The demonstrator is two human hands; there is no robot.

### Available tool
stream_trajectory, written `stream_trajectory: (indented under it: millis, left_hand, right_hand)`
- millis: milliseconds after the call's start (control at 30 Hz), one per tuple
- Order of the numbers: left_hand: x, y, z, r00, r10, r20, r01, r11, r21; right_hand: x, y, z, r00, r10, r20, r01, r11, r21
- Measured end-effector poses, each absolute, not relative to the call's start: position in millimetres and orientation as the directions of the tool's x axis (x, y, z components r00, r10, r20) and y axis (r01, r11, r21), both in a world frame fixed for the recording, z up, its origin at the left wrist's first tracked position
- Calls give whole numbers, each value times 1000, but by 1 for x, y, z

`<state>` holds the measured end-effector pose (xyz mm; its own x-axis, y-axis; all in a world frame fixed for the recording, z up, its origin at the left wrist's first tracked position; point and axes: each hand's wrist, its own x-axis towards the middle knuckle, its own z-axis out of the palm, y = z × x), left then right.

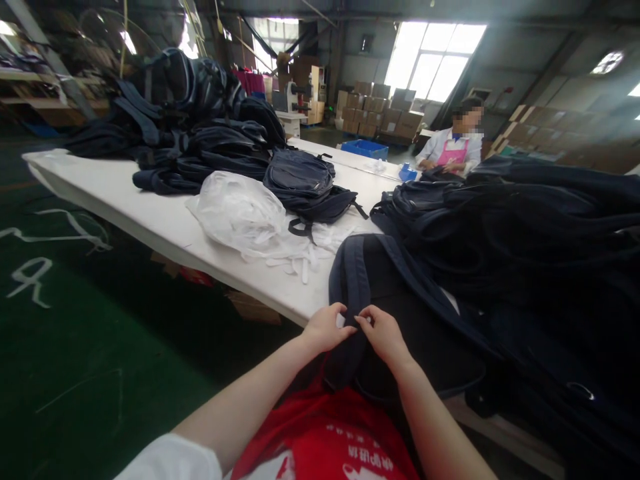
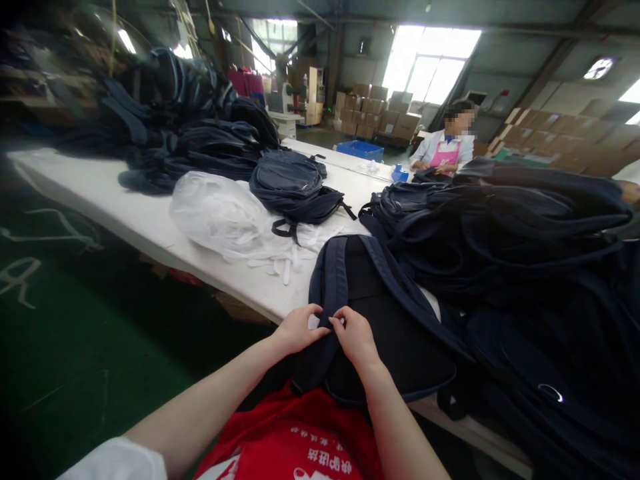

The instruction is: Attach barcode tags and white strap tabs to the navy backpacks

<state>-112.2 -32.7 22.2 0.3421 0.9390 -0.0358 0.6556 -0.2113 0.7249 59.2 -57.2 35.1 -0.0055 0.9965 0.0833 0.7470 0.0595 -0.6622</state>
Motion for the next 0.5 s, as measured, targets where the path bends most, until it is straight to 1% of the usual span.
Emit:
stream_trajectory:
  millis: [100,167,233,333,400,433,500]
  left_hand:
    - [-117,-25,17,405,910,-83,475,-133,870]
    - [-118,-20,16,445,890,-104,349,-65,935]
    - [-117,-18,16,469,879,-84,249,-40,968]
    - [-114,-15,21,551,832,-67,160,-27,987]
    - [-112,-13,26,613,786,-87,161,-17,987]
    - [-111,-12,29,630,771,-97,197,-38,980]
    - [-109,-10,36,637,763,-106,335,-150,930]
  right_hand:
    - [65,-58,26,9,997,75,720,45,-692]
    - [67,-59,22,13,996,89,712,54,-700]
    - [67,-60,20,10,994,108,696,71,-715]
    - [65,-59,19,-1,992,122,664,92,-742]
    - [65,-58,21,3,993,117,644,87,-760]
    - [64,-59,23,12,994,112,637,78,-767]
    - [64,-63,28,30,994,103,637,61,-769]
